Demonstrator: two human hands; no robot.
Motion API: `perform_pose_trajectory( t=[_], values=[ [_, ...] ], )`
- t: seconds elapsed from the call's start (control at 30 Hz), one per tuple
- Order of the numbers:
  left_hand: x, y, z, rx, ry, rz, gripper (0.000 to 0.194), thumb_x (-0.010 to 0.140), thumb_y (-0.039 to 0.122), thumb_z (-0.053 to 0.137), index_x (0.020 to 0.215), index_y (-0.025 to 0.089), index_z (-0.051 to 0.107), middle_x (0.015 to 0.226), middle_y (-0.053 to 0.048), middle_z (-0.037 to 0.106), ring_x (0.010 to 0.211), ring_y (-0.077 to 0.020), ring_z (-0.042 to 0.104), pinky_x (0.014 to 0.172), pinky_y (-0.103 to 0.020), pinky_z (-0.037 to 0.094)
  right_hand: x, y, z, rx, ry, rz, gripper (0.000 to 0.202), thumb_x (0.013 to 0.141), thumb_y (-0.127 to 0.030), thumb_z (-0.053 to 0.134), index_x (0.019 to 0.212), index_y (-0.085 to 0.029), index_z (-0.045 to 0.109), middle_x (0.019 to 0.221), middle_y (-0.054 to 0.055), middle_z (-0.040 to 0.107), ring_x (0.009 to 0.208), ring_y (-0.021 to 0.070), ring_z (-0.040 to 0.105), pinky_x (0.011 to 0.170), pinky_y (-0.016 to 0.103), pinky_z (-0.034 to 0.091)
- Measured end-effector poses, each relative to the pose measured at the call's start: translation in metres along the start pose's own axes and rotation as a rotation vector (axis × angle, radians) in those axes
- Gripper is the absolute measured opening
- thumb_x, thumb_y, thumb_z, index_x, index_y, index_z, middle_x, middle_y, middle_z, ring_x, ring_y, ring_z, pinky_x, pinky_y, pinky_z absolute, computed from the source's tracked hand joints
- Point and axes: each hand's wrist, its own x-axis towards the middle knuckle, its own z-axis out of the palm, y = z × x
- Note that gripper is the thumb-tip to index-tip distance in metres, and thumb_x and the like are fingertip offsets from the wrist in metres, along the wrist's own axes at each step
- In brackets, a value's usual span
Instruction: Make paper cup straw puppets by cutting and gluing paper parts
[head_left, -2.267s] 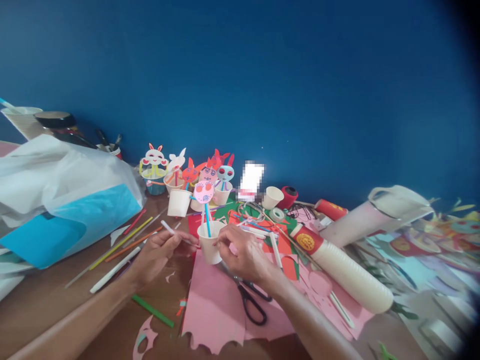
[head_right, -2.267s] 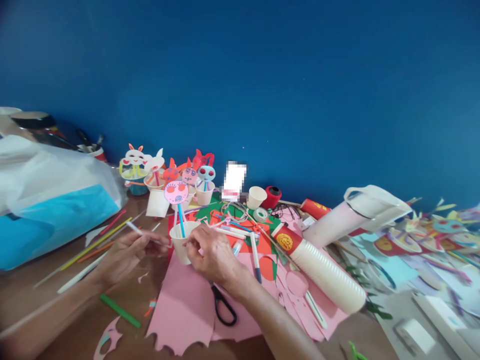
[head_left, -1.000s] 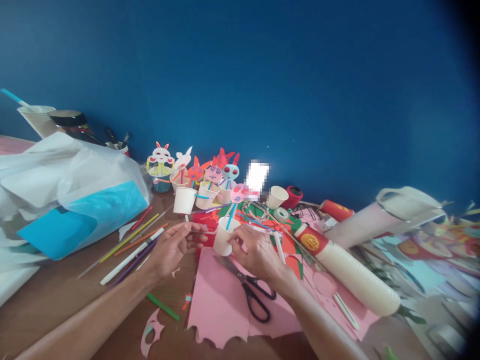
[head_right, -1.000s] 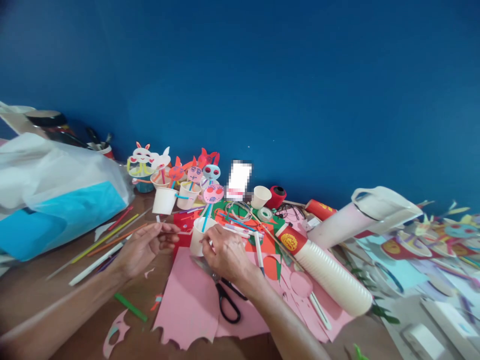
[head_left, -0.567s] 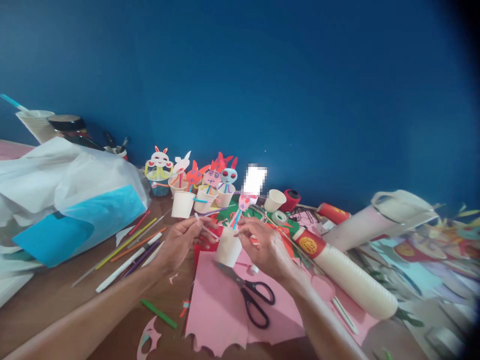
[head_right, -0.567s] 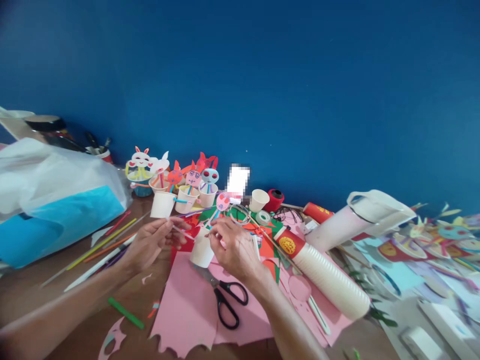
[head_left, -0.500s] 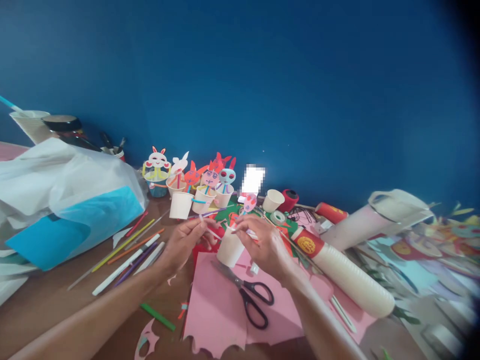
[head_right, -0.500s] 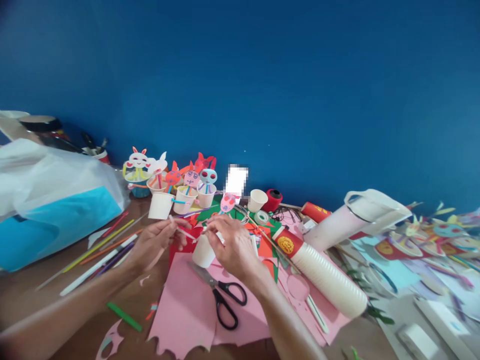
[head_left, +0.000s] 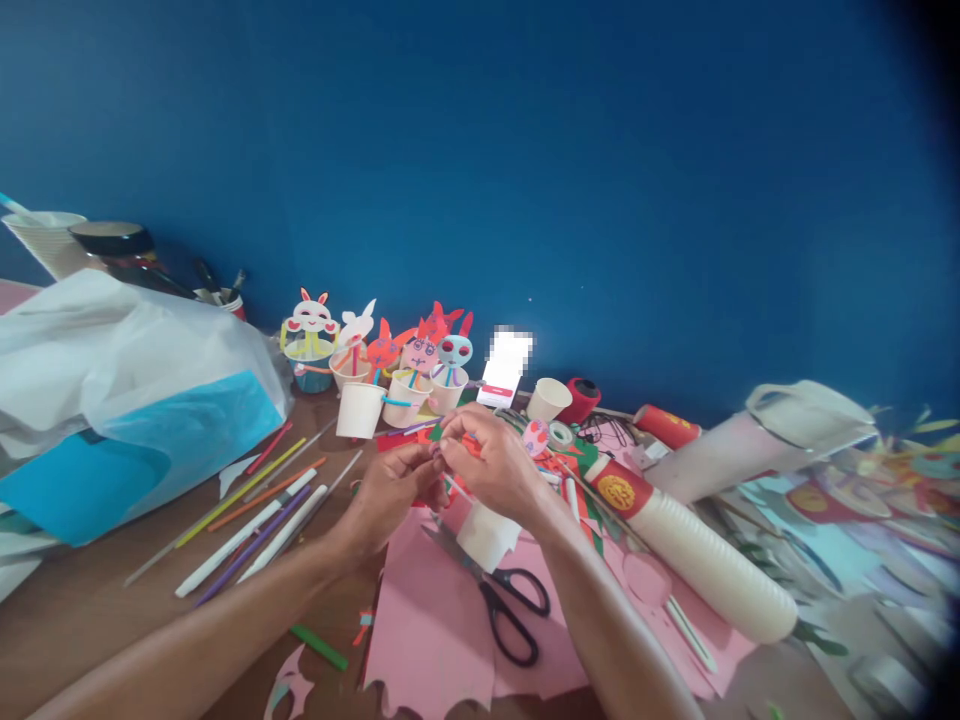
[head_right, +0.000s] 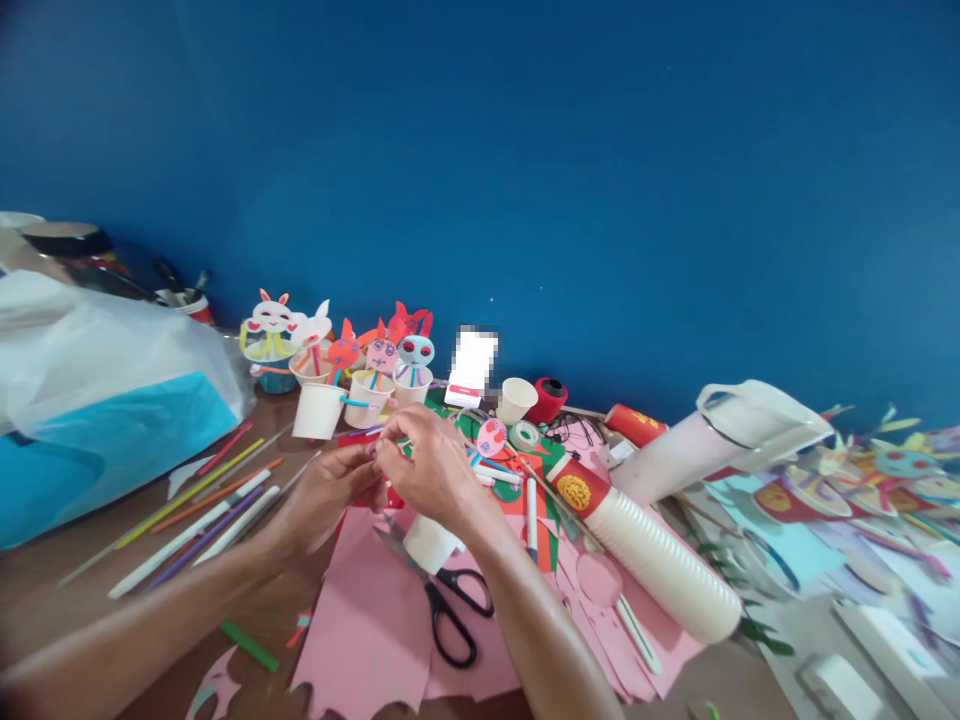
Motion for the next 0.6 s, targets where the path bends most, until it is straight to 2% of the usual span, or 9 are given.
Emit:
perform_pose_trajectory(
  t=[0.2,0.37,0.6],
  values=[
    [0.001,-0.001,0.002,-0.056,-0.006,-0.038,0.017,0.073,0.03,0.061,0.074,0.013,0.062,0.058,0.0,0.058,0.051,-0.0097,0.053,0.051,-0.022,0.045,-0.001,0.002,0.0,0.012,0.017,0.078,0.013,0.076,-0.02,0.047,0.065,-0.019,0.054,0.085,0.001,0.06,0.08,0.015,0.054,0.072,0.027,0.039],
    [-0.001,0.002,0.003,-0.087,0.014,-0.031,0.02,0.075,0.032,0.058,0.079,0.013,0.063,0.065,-0.002,0.06,0.057,-0.0099,0.056,0.055,-0.022,0.047,-0.001,0.002,0.003,0.186,0.059,0.142,0.016,0.077,-0.022,0.046,0.064,-0.017,0.055,0.082,0.002,0.062,0.075,0.0135,0.056,0.07,0.026,0.041],
    [-0.003,0.005,0.004,-0.101,0.016,-0.006,0.021,0.075,0.031,0.059,0.086,0.014,0.061,0.072,-0.004,0.064,0.06,-0.0126,0.06,0.058,-0.026,0.05,0.0,0.006,0.017,0.39,0.141,0.244,0.016,0.075,-0.024,0.05,0.063,-0.016,0.057,0.087,0.004,0.062,0.08,0.0156,0.058,0.072,0.027,0.042]
  ],
)
